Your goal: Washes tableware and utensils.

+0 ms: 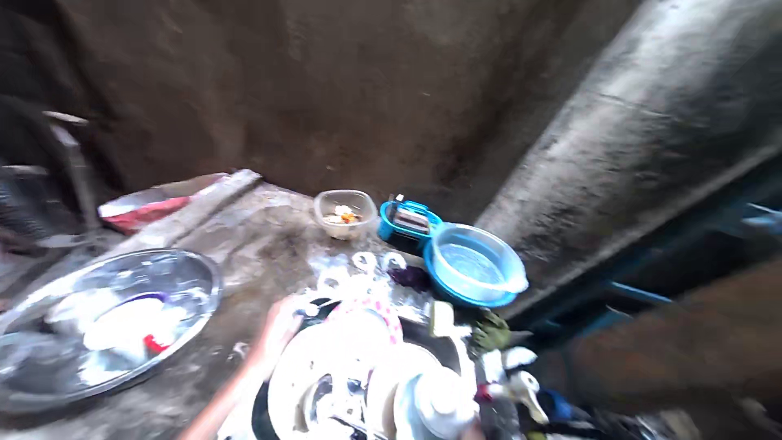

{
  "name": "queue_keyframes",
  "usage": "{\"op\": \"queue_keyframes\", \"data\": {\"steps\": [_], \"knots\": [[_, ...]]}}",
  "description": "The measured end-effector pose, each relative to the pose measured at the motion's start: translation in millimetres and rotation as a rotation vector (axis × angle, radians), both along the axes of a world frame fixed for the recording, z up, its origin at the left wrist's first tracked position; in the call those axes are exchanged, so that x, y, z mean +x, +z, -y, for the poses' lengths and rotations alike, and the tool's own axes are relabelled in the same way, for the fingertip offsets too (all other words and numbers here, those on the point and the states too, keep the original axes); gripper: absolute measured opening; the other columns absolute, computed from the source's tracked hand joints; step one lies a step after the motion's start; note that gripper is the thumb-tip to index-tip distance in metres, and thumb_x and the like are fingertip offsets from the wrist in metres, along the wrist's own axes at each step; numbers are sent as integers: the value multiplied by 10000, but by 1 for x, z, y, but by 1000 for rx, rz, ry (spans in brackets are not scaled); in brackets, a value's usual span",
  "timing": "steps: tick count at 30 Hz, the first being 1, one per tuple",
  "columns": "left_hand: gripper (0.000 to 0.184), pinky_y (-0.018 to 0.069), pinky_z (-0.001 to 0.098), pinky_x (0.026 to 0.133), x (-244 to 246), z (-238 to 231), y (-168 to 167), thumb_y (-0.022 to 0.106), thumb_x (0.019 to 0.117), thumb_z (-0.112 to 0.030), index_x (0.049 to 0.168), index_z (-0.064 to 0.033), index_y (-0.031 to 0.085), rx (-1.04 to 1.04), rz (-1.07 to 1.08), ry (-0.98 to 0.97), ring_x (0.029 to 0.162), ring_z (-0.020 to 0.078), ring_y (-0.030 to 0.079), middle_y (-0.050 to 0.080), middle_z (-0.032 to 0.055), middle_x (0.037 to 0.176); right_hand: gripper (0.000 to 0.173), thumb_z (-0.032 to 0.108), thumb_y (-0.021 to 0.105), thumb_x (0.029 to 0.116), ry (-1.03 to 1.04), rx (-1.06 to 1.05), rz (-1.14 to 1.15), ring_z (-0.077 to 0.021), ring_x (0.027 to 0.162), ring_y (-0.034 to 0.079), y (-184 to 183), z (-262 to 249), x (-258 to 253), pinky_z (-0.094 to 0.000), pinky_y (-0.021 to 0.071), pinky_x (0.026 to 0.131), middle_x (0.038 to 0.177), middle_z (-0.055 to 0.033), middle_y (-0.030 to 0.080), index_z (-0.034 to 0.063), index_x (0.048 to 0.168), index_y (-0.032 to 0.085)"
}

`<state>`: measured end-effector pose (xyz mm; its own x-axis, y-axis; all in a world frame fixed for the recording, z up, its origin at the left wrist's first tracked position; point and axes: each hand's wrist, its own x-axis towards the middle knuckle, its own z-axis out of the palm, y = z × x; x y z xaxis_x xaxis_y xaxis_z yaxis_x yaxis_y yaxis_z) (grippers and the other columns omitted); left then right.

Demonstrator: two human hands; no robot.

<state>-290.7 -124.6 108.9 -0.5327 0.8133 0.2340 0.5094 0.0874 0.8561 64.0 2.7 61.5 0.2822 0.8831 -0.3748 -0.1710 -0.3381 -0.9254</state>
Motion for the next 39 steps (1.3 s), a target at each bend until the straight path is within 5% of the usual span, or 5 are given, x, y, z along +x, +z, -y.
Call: {"op": "queue_keyframes", "data": {"steps": [8, 20, 25, 32, 39], "knots": [[602, 483, 529, 997, 265, -115, -62, 214, 1122, -458, 1528, -34, 352, -494, 1328, -308, 1229, 355, 566, 510, 243, 1437, 514, 283, 294, 1135, -127, 49, -72, -355, 1242, 566, -8, -6, 26, -508, 455, 1057, 1359, -320, 549, -124, 1374, 497], [320, 499, 526, 1026, 295, -154, -67, 556, 1012, -265, 1166, -55, 742, 0, -339, -655, 1162, 344, 667, 723, 181, 1182, 334, 128, 316, 1106, 1, 71, -241, -180, 977, 607, -21, -15, 17, -361, 520, 865, 1073, -172, 619, -86, 1240, 536], [390, 402, 626, 1062, 273, -177, -9, 490, 1058, -216, 1396, -50, 590, -661, -126, -524, 1313, 423, 540, 584, 226, 1404, 419, 161, 366, 1119, 166, 51, 32, -338, 1221, 575, -14, -33, 21, -475, 422, 1082, 1307, -321, 593, -154, 1327, 548], [360, 547, 559, 939, 285, -152, -83, 611, 902, -307, 1069, -33, 774, 334, -444, -389, 1124, 375, 695, 735, 188, 1168, 359, 173, 317, 1124, 125, 18, -281, -137, 819, 608, -15, -46, 31, -304, 531, 767, 915, -118, 617, -82, 1150, 567], [371, 524, 341, 982, 267, -139, -49, 571, 1007, -191, 1265, 73, 597, -96, 847, -396, 1067, 140, 652, 687, 143, 1156, 509, 381, 135, 1121, 162, -17, -660, -181, 1025, 627, -27, -36, 42, -390, 544, 876, 1131, -101, 628, 73, 1330, 484]]}}
